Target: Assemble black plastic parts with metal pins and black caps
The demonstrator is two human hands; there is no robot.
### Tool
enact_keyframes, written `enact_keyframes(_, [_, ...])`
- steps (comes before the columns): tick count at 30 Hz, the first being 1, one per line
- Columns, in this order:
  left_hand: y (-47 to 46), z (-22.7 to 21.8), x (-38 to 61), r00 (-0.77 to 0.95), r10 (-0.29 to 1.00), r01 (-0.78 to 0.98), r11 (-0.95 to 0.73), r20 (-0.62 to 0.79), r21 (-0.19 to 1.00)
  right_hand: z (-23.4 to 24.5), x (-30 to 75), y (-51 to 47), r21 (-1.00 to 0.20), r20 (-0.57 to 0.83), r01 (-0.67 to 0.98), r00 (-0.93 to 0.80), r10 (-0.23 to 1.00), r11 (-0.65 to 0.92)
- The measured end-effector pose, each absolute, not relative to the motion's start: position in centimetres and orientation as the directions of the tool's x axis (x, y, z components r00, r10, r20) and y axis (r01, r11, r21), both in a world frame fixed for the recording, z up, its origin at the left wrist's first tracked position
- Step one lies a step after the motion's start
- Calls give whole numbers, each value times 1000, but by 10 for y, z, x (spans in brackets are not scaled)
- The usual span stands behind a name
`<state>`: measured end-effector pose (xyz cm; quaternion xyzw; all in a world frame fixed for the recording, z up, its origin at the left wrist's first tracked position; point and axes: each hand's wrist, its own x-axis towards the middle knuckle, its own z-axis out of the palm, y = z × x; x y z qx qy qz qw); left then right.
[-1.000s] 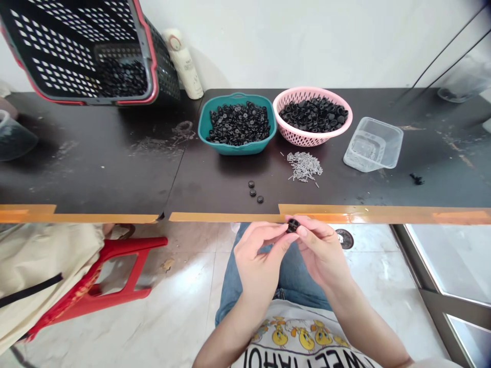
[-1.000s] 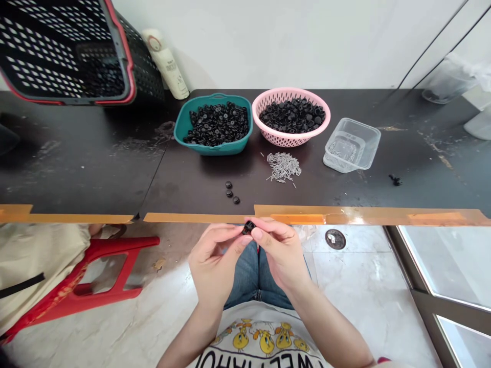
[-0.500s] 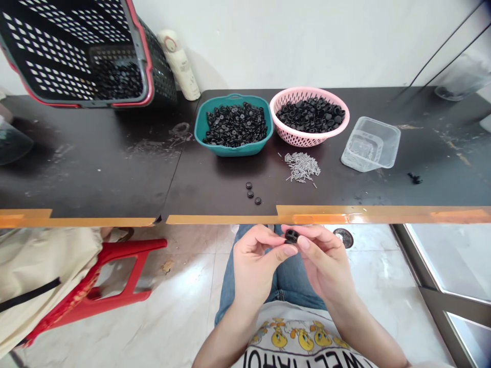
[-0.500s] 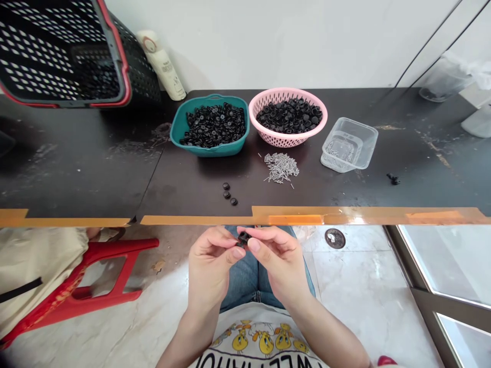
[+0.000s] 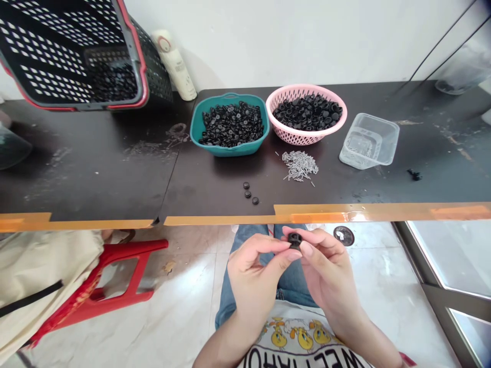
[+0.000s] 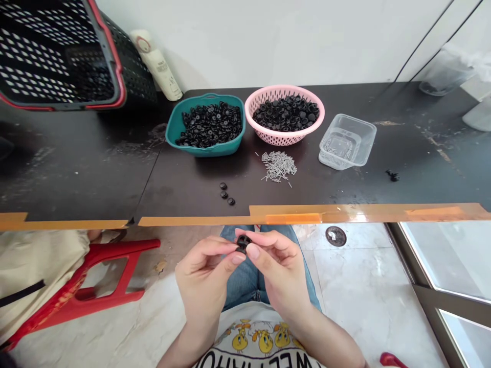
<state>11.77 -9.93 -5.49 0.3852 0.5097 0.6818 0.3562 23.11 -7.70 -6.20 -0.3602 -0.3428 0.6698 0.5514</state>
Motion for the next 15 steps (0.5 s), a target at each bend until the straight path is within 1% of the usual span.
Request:
enact_keyframes(3, [-99, -52, 117, -436, 848, 91, -293, 302, 952, -63, 233, -76, -857, -119, -487, -132, 984, -168])
enact_keyframes(5, [-99, -49, 114, -387, 855, 179, -298, 346, 938, -65, 235, -75, -861, -122, -478, -134, 983, -172])
enact_keyframes(10, [-99, -43, 105, -278, 894, 296, -267, 351, 917, -66, 238, -73, -856, -141, -476, -158, 977, -200])
enact_keyframes(15, [-100, -37, 100, -225, 929, 319, -213, 293, 923, -65, 239, -74, -854, -132, -481, -168, 977, -198])
